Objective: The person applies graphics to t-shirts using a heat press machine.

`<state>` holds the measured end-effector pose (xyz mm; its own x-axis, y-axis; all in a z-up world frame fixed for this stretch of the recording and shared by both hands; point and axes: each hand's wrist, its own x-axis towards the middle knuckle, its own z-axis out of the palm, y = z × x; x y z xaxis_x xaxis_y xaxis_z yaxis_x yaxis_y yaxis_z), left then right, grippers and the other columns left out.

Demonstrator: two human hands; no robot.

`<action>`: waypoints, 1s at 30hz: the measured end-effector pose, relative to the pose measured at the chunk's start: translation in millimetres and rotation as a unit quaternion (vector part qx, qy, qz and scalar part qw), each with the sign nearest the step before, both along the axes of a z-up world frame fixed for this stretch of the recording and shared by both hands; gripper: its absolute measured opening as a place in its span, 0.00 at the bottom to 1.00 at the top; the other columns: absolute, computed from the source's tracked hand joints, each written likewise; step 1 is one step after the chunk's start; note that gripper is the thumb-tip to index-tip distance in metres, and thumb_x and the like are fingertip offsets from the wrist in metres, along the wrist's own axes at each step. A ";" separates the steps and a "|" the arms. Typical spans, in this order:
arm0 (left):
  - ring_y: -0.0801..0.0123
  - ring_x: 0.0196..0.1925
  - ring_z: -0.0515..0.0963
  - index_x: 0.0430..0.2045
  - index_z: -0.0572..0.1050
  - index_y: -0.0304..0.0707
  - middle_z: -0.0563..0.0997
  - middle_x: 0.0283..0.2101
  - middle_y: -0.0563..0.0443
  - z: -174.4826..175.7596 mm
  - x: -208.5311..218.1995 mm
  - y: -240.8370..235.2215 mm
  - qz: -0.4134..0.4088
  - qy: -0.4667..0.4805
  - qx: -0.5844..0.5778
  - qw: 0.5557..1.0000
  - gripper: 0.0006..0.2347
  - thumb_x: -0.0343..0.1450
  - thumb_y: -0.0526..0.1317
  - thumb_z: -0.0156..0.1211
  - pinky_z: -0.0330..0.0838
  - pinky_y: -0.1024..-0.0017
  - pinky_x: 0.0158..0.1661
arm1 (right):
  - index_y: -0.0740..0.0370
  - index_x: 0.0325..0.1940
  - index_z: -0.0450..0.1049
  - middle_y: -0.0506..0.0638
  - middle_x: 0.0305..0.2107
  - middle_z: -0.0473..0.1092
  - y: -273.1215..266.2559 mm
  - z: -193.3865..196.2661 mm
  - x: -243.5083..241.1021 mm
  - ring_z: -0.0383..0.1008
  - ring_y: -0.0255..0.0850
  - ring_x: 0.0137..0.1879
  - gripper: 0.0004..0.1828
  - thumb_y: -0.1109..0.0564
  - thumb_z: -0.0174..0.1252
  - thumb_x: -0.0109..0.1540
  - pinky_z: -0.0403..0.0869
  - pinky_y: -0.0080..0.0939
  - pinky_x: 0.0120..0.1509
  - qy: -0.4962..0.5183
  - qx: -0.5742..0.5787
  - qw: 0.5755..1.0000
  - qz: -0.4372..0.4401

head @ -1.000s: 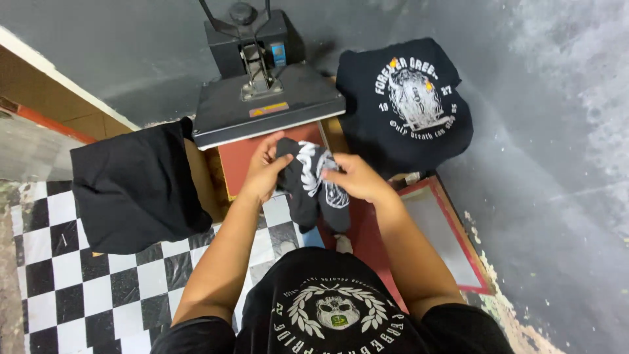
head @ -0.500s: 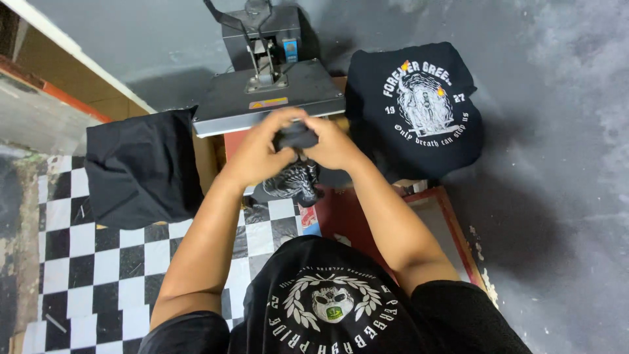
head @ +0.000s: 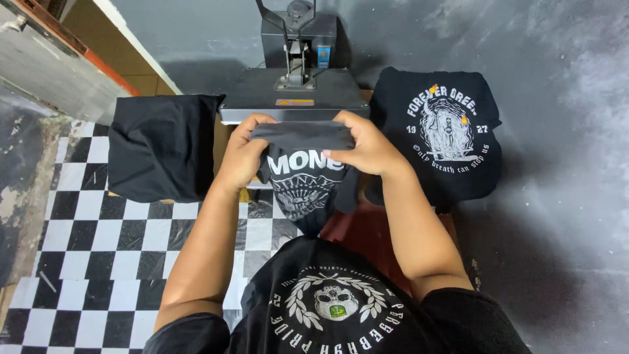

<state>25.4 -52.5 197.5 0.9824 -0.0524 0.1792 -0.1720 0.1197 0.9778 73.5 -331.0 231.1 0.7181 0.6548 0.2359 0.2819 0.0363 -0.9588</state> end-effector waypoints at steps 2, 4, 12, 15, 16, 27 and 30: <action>0.77 0.41 0.75 0.45 0.75 0.32 0.79 0.40 0.54 11.3 -5.2 0.5 -0.018 0.044 0.036 0.998 0.10 0.71 0.29 0.55 0.70 0.77 0.43 | 0.64 0.53 0.68 0.46 0.43 0.72 -0.1 -19.1 6.8 0.72 0.31 0.49 0.21 0.69 0.68 0.59 0.73 0.34 0.54 0.065 0.047 0.996 -0.034; 0.76 0.38 0.75 0.45 0.76 0.33 0.79 0.39 0.54 23.9 -12.2 -0.5 -0.039 0.087 0.074 0.993 0.10 0.71 0.31 0.56 0.70 0.76 0.39 | 0.65 0.50 0.68 0.49 0.41 0.73 2.1 -23.8 7.7 0.74 0.33 0.47 0.19 0.70 0.67 0.60 0.73 0.36 0.52 0.128 0.094 0.985 -0.072; 0.79 0.43 0.77 0.48 0.73 0.35 0.80 0.41 0.57 11.0 -14.4 -13.9 -0.068 0.052 0.122 0.989 0.15 0.67 0.31 0.66 0.72 0.77 0.46 | 0.63 0.52 0.68 0.50 0.44 0.74 19.4 -2.7 -5.9 0.77 0.35 0.51 0.18 0.71 0.61 0.60 0.77 0.38 0.57 0.209 0.246 0.940 -0.108; 0.78 0.43 0.75 0.48 0.75 0.34 0.79 0.42 0.57 -27.1 2.8 7.7 -0.021 0.038 0.073 0.996 0.11 0.72 0.32 0.61 0.70 0.77 0.46 | 0.64 0.52 0.69 0.50 0.42 0.75 21.6 -1.4 -7.7 0.77 0.35 0.49 0.19 0.71 0.63 0.59 0.78 0.37 0.55 0.166 0.157 0.959 -0.166; 0.78 0.43 0.75 0.48 0.75 0.34 0.79 0.42 0.57 -27.8 4.5 10.6 -0.024 0.038 0.073 0.996 0.11 0.72 0.32 0.61 0.70 0.77 0.46 | 0.64 0.52 0.69 0.50 0.42 0.75 21.3 -1.1 -8.3 0.77 0.35 0.49 0.19 0.71 0.63 0.59 0.78 0.37 0.55 0.166 0.157 0.959 -0.169; 0.75 0.48 0.76 0.48 0.71 0.35 0.79 0.45 0.53 0.5 3.5 16.3 -0.034 0.076 -0.169 0.982 0.10 0.73 0.31 0.50 0.68 0.77 0.51 | 0.68 0.52 0.70 0.48 0.41 0.74 48.4 2.9 -30.1 0.74 0.32 0.48 0.28 0.69 0.75 0.51 0.74 0.34 0.52 0.040 -0.022 0.988 -0.150; 0.75 0.47 0.75 0.48 0.70 0.33 0.79 0.45 0.52 -8.1 9.1 29.6 -0.054 0.046 -0.137 0.988 0.09 0.74 0.31 0.52 0.70 0.76 0.51 | 0.71 0.58 0.74 0.50 0.45 0.78 59.4 -6.2 -34.6 0.76 0.33 0.49 0.25 0.66 0.70 0.57 0.76 0.34 0.54 0.114 -0.008 0.974 -0.195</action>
<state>34.6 -22.9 189.4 0.9866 -0.1197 0.1108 -0.0550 0.3955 0.9168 38.8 -271.5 224.8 0.9457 0.3234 0.0327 0.0507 -0.0473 -0.9976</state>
